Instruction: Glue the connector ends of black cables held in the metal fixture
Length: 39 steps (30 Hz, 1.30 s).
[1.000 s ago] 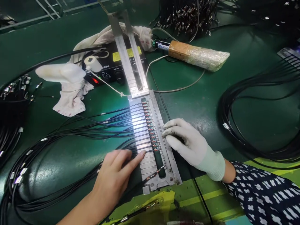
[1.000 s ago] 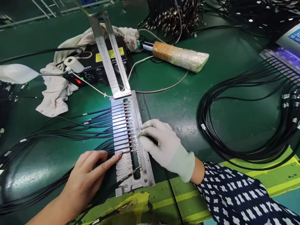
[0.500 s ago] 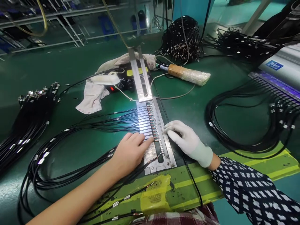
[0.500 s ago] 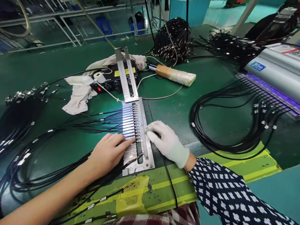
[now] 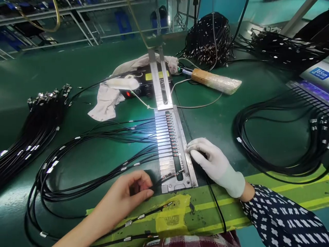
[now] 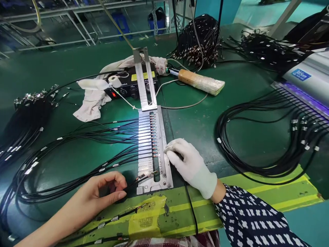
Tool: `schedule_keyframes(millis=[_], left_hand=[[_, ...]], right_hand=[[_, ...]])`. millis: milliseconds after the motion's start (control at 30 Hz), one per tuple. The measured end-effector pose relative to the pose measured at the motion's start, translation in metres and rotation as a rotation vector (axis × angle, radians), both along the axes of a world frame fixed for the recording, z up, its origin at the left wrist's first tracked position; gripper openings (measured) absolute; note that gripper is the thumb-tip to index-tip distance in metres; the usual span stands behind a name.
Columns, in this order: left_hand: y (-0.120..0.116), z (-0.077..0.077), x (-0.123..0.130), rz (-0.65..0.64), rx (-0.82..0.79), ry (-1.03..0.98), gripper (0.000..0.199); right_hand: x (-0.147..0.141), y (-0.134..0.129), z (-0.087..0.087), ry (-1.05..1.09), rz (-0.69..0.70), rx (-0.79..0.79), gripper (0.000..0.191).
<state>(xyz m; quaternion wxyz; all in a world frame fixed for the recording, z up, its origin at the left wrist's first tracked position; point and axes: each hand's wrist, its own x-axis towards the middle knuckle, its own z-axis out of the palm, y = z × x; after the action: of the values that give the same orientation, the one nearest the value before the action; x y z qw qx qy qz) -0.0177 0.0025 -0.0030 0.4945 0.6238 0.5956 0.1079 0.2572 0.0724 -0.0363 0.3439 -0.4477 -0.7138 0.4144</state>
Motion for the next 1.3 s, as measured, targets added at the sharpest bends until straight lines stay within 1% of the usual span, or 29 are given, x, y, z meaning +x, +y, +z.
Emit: schedule_keyframes(millis=[67, 133, 200, 267, 333, 400, 467, 533, 600, 667, 833, 967, 1067, 1200, 1233, 1300], left_hand=[[-0.004, 0.000, -0.003, -0.056, 0.116, 0.045, 0.013], [-0.007, 0.003, -0.004, -0.118, 0.272, 0.068, 0.011], [-0.007, 0.006, -0.004, -0.133, 0.424, 0.068, 0.009], [-0.001, 0.007, -0.002, -0.123, 0.568, 0.096, 0.012], [0.009, 0.005, -0.001, -0.167, 0.686, 0.154, 0.018], [0.018, -0.001, -0.002, -0.279, 0.750, 0.214, 0.026], [0.025, -0.009, -0.005, -0.382, 0.780, 0.274, 0.033], [0.028, -0.014, -0.008, -0.430, 0.823, 0.334, 0.036], [0.028, -0.017, -0.011, -0.442, 0.872, 0.385, 0.037], [0.028, -0.018, -0.014, -0.452, 0.898, 0.412, 0.037], [0.025, -0.020, -0.016, -0.470, 0.858, 0.381, 0.040], [0.026, -0.019, -0.015, -0.500, 0.899, 0.414, 0.045], [0.031, -0.018, -0.013, -0.509, 0.852, 0.364, 0.045], [0.033, -0.020, -0.009, -0.462, 0.713, 0.296, 0.048], [0.031, -0.021, -0.008, -0.437, 0.707, 0.301, 0.049], [0.025, -0.026, -0.007, -0.385, 0.744, 0.342, 0.053]], right_hand=[[0.000, 0.000, 0.001, 0.001, -0.005, -0.014, 0.016], [0.000, 0.000, 0.001, 0.003, -0.011, -0.027, 0.016], [-0.001, 0.000, 0.002, 0.005, -0.012, -0.037, 0.015], [-0.001, 0.001, 0.003, 0.002, -0.009, -0.047, 0.015], [-0.001, 0.001, 0.003, -0.004, -0.007, -0.054, 0.014], [0.000, 0.002, 0.002, -0.014, -0.007, -0.057, 0.015], [0.001, 0.002, 0.001, -0.021, -0.005, -0.053, 0.015], [0.001, 0.002, 0.000, -0.028, -0.003, -0.046, 0.015], [0.001, 0.002, 0.000, -0.032, -0.002, -0.040, 0.014], [0.001, 0.002, -0.001, -0.031, -0.003, -0.040, 0.013], [0.000, 0.004, 0.000, -0.039, -0.002, -0.057, 0.013], [0.000, 0.005, 0.002, -0.047, 0.005, -0.059, 0.013], [0.000, 0.006, 0.002, -0.046, 0.010, -0.054, 0.013], [0.000, 0.007, 0.002, -0.042, 0.015, -0.039, 0.014], [0.000, 0.007, 0.002, -0.044, 0.017, -0.037, 0.014], [0.000, 0.007, 0.002, -0.049, 0.019, -0.036, 0.014]])
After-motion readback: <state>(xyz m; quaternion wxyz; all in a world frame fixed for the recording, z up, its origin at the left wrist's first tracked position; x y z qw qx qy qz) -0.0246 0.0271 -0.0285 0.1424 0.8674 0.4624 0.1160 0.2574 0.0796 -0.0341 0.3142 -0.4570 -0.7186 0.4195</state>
